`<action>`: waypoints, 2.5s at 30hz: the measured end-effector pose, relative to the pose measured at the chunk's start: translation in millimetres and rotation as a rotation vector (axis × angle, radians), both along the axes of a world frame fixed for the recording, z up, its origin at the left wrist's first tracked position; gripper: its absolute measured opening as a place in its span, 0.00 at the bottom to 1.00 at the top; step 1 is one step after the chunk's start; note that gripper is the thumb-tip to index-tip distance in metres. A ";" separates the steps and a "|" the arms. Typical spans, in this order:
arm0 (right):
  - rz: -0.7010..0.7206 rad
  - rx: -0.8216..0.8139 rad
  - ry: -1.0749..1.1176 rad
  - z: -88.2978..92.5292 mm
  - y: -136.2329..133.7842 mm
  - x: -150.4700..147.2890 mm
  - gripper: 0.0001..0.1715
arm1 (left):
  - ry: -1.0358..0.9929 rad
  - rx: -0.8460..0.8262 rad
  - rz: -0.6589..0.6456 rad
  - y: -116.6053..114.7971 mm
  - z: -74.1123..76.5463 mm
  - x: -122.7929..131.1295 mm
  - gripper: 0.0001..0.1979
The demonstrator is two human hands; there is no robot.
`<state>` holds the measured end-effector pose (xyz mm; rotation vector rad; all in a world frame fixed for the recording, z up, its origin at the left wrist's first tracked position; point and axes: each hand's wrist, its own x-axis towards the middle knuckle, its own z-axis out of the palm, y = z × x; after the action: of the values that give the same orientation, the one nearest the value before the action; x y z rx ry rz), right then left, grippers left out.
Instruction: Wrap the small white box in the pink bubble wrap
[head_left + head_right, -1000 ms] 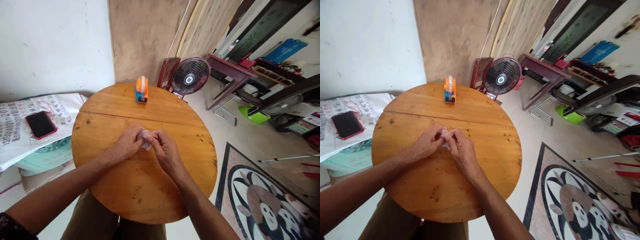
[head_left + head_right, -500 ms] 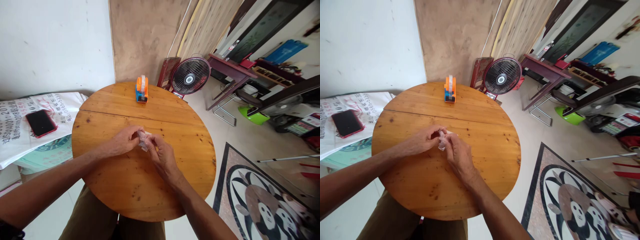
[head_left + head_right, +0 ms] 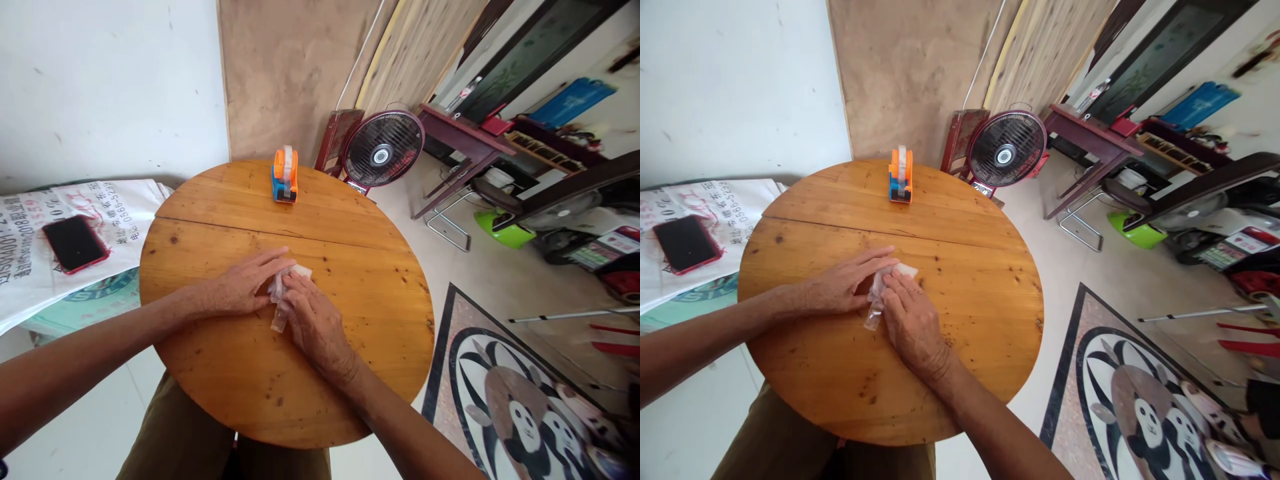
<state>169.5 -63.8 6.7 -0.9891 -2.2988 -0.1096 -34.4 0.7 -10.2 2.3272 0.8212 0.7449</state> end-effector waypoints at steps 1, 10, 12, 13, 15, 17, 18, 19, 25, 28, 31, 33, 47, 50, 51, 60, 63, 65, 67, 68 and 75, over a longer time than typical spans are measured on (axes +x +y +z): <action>0.003 0.010 -0.007 -0.7 0.3 0.4 0.14 | -0.013 0.035 -0.009 1.9 -1.9 1.8 0.26; 0.054 -0.152 0.244 0.8 12.9 14.1 0.16 | -0.106 -0.059 -0.002 7.0 2.5 9.1 0.24; -0.005 -0.321 0.354 11.9 19.9 17.3 0.12 | -0.151 -0.261 0.020 4.8 13.1 12.4 0.23; -0.035 -0.419 0.409 18.3 24.7 18.8 0.09 | -0.176 -0.388 0.025 4.2 18.6 14.6 0.22; -0.060 -0.620 0.522 30.0 36.7 21.7 0.04 | -0.196 -0.609 0.039 5.0 28.3 19.9 0.18; -0.036 -0.804 0.640 37.4 49.9 25.3 0.09 | -0.207 -0.790 0.088 8.1 35.1 26.2 0.17; -0.021 -0.877 0.695 38.9 55.9 27.5 0.12 | -0.227 -0.867 0.120 10.2 37.2 29.5 0.18; -0.006 -0.940 0.743 39.0 61.0 29.8 0.15 | -0.261 -0.943 0.147 12.3 38.3 32.7 0.19; 0.149 -1.133 0.838 23.8 68.9 40.5 0.45 | -0.328 -1.063 0.225 19.3 30.8 43.1 0.22; 0.139 -1.119 0.854 16.3 67.6 40.3 0.48 | -0.253 -0.899 0.235 17.6 25.3 41.7 0.21; 0.084 -1.127 0.921 12.8 68.5 37.8 0.47 | -0.226 -0.741 0.206 14.3 25.9 39.2 0.24; 0.052 -1.126 0.970 13.2 68.9 36.0 0.45 | -0.256 -0.702 0.166 12.3 29.0 38.6 0.23; -0.083 -0.917 0.833 13.2 56.5 26.6 0.36 | -0.599 -1.001 -0.036 10.5 13.8 48.2 0.24; -0.091 -0.847 0.782 10.2 55.2 24.3 0.35 | -0.629 -1.013 -0.021 9.0 13.9 49.1 0.25; -0.099 -0.826 0.768 9.5 54.8 23.5 0.35 | -0.637 -1.021 -0.018 8.5 13.8 49.1 0.25; -0.124 -0.793 0.750 5.4 51.9 22.8 0.40 | -0.642 -1.035 0.032 5.4 13.5 48.1 0.21; -0.116 -0.764 0.761 6.1 51.0 22.7 0.39 | -0.658 -1.009 0.047 5.5 16.0 48.6 0.23; -0.114 -0.749 0.754 7.1 50.4 22.6 0.38 | -0.660 -0.994 0.045 6.2 17.2 48.3 0.22; -0.112 -0.738 0.731 8.2 49.4 22.2 0.37 | -0.655 -0.996 0.039 7.2 17.9 47.6 0.20; -0.112 -0.724 0.711 8.9 48.6 21.8 0.37 | -0.655 -1.001 0.032 7.6 18.1 47.3 0.20; -0.245 -0.468 0.523 13.7 44.0 21.3 0.32 | -0.758 -1.069 -0.012 8.4 19.4 47.7 0.21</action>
<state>190.9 -19.8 20.4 -1.3403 -1.7434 0.5477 13.3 9.1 9.1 0.9864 0.6040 0.8100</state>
